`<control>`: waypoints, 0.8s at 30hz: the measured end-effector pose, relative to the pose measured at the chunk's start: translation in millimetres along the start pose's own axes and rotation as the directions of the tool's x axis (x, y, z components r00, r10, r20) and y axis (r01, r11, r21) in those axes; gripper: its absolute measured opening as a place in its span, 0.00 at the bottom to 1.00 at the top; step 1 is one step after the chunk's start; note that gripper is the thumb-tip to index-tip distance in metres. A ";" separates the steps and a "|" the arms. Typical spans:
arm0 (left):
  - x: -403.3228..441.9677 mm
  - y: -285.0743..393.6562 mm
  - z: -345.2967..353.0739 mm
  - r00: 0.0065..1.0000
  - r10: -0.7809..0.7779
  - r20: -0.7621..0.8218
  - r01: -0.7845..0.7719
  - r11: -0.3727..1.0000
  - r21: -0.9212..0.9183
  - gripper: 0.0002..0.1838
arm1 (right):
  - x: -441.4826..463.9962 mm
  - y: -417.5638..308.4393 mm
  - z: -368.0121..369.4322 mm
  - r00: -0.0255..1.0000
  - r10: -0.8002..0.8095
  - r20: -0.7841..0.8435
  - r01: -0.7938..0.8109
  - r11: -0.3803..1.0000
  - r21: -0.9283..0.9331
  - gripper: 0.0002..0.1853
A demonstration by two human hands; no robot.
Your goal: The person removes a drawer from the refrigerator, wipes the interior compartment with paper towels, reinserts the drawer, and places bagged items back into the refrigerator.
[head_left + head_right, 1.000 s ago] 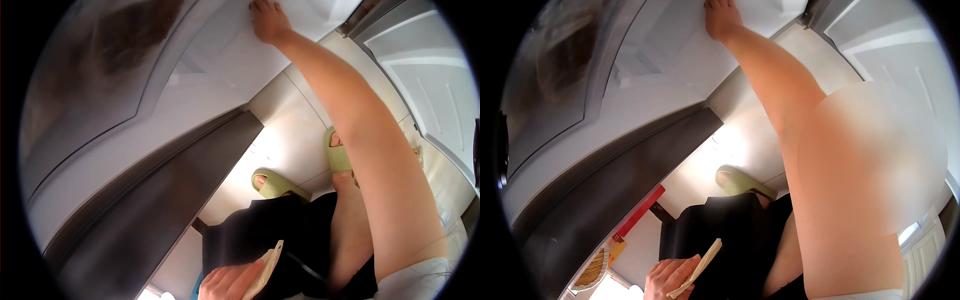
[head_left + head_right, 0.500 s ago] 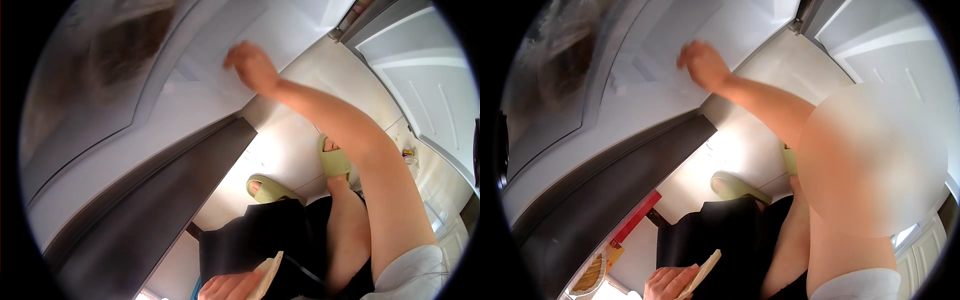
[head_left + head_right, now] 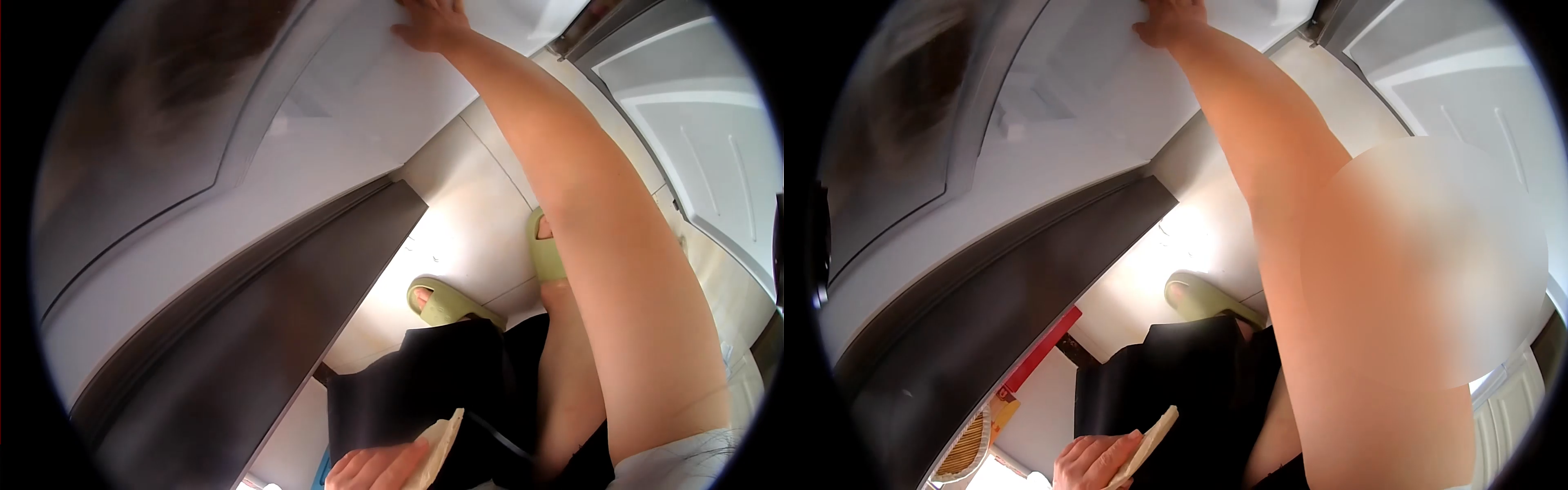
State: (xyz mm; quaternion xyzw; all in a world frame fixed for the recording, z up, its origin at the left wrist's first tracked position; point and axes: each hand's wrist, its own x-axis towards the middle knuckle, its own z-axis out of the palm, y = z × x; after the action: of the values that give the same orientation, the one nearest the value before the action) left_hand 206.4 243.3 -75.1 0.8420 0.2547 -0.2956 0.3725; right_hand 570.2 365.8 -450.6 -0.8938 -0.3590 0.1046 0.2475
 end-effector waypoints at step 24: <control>-24.7 18.8 25.4 0.997 0.041 -0.064 -0.036 0.997 0.073 0.19 | -179.8 15.5 14.5 0.660 -0.748 -0.074 0.737 0.663 -0.136 0.19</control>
State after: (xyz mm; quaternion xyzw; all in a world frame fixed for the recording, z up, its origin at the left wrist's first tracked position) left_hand 193.7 207.3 -63.0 0.8688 0.2398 -0.2694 0.3392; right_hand 444.6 236.8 -469.3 -0.6847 -0.6809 -0.0777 0.2480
